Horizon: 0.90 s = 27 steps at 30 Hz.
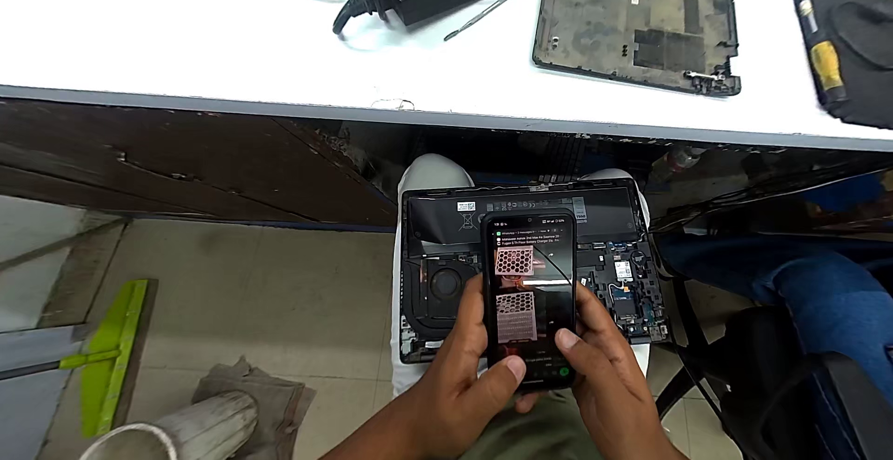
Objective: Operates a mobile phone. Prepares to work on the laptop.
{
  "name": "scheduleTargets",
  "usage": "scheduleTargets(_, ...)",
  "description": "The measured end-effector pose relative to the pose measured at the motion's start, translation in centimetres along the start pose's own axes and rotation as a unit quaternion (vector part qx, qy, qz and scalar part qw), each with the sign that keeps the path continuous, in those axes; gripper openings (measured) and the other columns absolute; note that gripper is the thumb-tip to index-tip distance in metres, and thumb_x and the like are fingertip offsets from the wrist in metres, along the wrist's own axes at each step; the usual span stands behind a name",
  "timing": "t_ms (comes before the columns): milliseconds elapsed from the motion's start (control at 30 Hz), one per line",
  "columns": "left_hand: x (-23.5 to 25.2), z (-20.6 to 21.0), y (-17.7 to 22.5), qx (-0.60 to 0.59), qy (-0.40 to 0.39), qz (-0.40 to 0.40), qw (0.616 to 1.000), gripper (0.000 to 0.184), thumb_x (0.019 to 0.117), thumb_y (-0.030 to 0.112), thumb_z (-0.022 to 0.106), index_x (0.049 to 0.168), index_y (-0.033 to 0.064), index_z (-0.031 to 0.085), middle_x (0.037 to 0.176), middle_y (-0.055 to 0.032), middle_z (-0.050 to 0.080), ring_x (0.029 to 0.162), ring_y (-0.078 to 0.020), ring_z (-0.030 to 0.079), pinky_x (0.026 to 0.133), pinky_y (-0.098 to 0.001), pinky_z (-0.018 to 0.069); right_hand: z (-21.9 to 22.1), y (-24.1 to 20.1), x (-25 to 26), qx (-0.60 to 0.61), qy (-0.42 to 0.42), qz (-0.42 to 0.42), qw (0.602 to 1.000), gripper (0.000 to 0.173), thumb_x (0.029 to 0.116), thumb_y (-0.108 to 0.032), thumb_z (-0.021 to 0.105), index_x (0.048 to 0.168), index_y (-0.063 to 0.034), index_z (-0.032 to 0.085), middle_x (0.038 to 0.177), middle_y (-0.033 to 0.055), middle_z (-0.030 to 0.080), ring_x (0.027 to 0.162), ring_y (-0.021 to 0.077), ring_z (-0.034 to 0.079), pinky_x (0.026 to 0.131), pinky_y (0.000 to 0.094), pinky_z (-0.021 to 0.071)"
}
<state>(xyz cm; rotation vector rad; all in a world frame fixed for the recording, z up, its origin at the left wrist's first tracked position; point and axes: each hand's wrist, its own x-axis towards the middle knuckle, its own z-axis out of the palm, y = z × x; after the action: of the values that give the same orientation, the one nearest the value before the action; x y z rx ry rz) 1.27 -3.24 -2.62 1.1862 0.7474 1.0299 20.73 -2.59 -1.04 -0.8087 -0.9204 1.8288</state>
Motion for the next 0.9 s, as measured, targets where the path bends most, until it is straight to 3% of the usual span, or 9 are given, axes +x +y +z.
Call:
scheduleTargets(167, 0.0, 0.05, -0.02, -0.013, -0.001, -0.002, 1.0, 0.072, 0.1003, 0.023, 0.053, 0.159, 0.0177, 0.012, 0.139, -0.013, 0.054, 0.121, -0.027, 0.061, 0.094, -0.0441, 0.0589, 0.02, -0.01, -0.08, 0.008, 0.01, 0.003, 1.0, 0.043, 0.1111, -0.022, 0.034, 0.151, -0.0068, 0.037, 0.126, 0.0217, 0.061, 0.103, 0.0343, 0.07, 0.062, 0.0465, 0.0652)
scheduleTargets(233, -0.03, 0.05, 0.0, -0.009, -0.001, 0.0, 1.0, 0.072, 0.1005, 0.024, 0.053, 0.159, 0.0169, 0.011, 0.139, -0.0127, 0.054, 0.122, -0.0261, 0.061, 0.097, -0.0439, 0.0575, 0.27, -0.1, -0.06, -0.008, 0.017, 0.002, 1.0, 0.042, 0.1095, -0.013, 0.04, 0.151, -0.0058, 0.036, 0.122, 0.0217, 0.062, 0.099, 0.0339, 0.072, 0.061, 0.0457, 0.0656)
scheduleTargets(300, -0.04, 0.07, 0.05, 0.0, 0.003, -0.002, 1.0, 0.072, 0.1003, 0.025, 0.054, 0.158, 0.0159, 0.012, 0.138, -0.012, 0.055, 0.122, -0.0243, 0.061, 0.098, -0.0425, 0.0567, 0.62, -0.31, -0.09, -0.027, 0.024, 0.005, 0.999, 0.052, 0.1043, -0.005, 0.052, 0.152, -0.0044, 0.032, 0.121, 0.0214, 0.063, 0.098, 0.0337, 0.072, 0.062, 0.0445, 0.0662)
scheduleTargets(433, -0.03, 0.09, 0.08, 0.009, 0.006, -0.006, 1.0, 0.072, 0.1006, 0.027, 0.054, 0.159, 0.0164, 0.012, 0.139, -0.0108, 0.055, 0.123, -0.0229, 0.06, 0.1, -0.041, 0.0555, 0.71, -0.41, -0.17, -0.032, 0.024, 0.01, 0.999, 0.062, 0.1, -0.005, 0.06, 0.153, -0.0036, 0.028, 0.123, 0.0217, 0.062, 0.1, 0.0338, 0.072, 0.063, 0.0431, 0.0665)
scheduleTargets(900, 0.09, -0.02, 0.32, -0.02, -0.011, -0.017, 1.0, 0.072, 0.1004, 0.023, 0.052, 0.159, 0.0195, 0.011, 0.138, -0.0124, 0.055, 0.12, -0.0264, 0.062, 0.097, -0.0438, 0.0577, 0.68, -0.41, 0.14, -0.028, 0.019, 0.014, 0.999, 0.047, 0.1091, -0.017, 0.048, 0.153, -0.0088, 0.032, 0.122, 0.0228, 0.062, 0.098, 0.0365, 0.072, 0.062, 0.0466, 0.0665)
